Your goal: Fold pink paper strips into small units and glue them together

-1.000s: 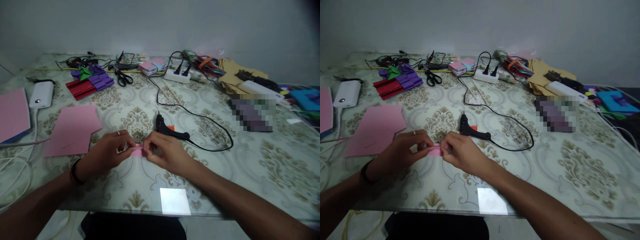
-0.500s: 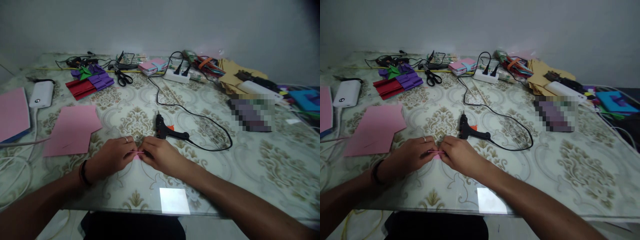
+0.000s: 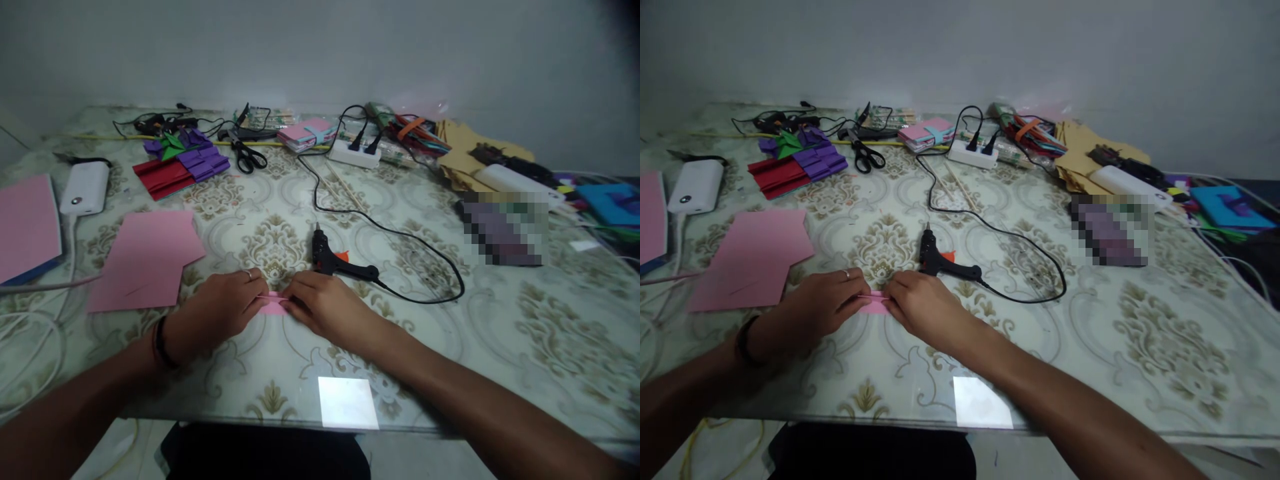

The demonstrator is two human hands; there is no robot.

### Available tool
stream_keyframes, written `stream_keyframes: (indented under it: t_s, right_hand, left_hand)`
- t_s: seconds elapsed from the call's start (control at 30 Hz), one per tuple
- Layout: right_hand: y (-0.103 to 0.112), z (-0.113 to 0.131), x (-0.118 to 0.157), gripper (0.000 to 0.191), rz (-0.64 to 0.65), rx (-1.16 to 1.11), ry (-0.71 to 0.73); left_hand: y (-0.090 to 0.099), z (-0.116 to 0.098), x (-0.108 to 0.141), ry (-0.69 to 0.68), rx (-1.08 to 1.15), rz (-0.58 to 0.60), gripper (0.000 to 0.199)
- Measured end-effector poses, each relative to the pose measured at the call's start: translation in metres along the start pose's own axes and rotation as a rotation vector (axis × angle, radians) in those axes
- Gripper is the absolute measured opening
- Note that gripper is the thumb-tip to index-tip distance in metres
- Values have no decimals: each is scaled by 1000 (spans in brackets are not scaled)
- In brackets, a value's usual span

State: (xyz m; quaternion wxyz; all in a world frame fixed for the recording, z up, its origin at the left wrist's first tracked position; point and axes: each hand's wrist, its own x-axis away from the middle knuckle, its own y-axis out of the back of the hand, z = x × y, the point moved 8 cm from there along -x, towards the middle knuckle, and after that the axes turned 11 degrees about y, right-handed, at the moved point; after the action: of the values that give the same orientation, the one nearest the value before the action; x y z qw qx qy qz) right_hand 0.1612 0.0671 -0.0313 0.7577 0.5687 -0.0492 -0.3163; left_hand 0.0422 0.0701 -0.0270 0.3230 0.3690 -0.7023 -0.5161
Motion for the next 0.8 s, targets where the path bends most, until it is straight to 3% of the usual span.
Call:
stream_keyframes:
  t_s: [0.1,0.33,0.63,0.8]
  right_hand:
    - [0,1,0,12,17,0,-1]
    - [10,-1,3,9,-59,-35,20]
    - [4,4,1,18,-81,-80,73]
    - [9,4,2,15,-101,-99,77]
  left_hand:
    - [-3,-3,1,-32,-8,17,18]
    - [1,3,0,44,44,20,16]
    - [-4,-7,3,-9,1,45,21]
    - [-1,-1,4,63,3,55,15]
